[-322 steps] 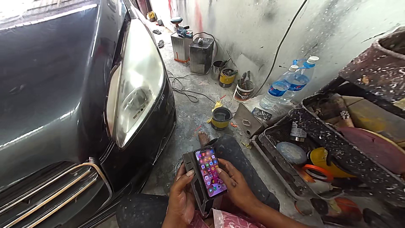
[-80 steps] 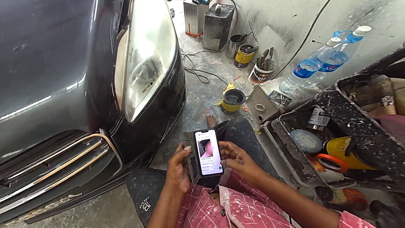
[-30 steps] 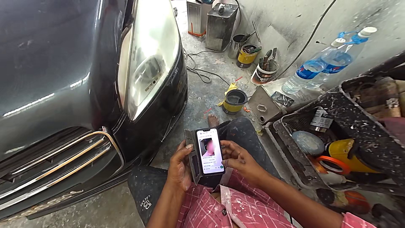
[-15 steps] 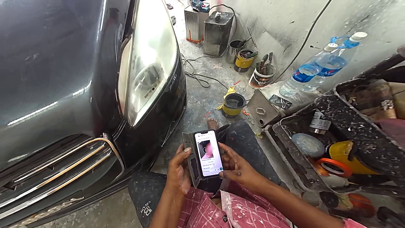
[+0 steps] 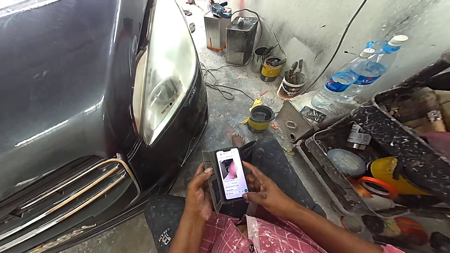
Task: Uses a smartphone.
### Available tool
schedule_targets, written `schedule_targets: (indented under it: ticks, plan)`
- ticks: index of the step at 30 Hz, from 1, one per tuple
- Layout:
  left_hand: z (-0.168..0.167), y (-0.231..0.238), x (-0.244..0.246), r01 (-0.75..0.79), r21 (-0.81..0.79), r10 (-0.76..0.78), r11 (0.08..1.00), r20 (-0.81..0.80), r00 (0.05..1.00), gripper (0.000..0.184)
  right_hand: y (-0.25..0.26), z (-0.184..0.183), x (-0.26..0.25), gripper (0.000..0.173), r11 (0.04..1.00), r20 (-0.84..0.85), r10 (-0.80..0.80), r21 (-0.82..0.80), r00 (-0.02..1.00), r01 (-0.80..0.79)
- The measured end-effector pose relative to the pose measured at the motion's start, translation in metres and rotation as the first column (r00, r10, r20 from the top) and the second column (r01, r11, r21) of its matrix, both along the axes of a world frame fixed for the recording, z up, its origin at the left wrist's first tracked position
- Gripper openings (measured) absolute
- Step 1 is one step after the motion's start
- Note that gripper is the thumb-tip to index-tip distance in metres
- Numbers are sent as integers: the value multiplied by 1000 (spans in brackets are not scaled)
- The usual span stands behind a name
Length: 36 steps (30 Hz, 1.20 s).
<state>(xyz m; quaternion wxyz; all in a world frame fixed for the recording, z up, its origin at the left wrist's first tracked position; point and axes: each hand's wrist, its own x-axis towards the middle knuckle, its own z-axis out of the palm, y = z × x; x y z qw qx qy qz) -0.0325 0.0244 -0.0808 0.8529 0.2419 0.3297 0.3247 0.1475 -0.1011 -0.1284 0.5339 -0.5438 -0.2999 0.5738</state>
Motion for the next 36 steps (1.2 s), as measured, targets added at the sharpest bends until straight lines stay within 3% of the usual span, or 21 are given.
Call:
schedule_targets:
  ticks: [36]
  plan:
    - [1, 0, 8, 24, -2, -24, 1000, 7, 1000, 49, -2, 0, 7, 97, 1000, -1, -24, 11, 1000, 24]
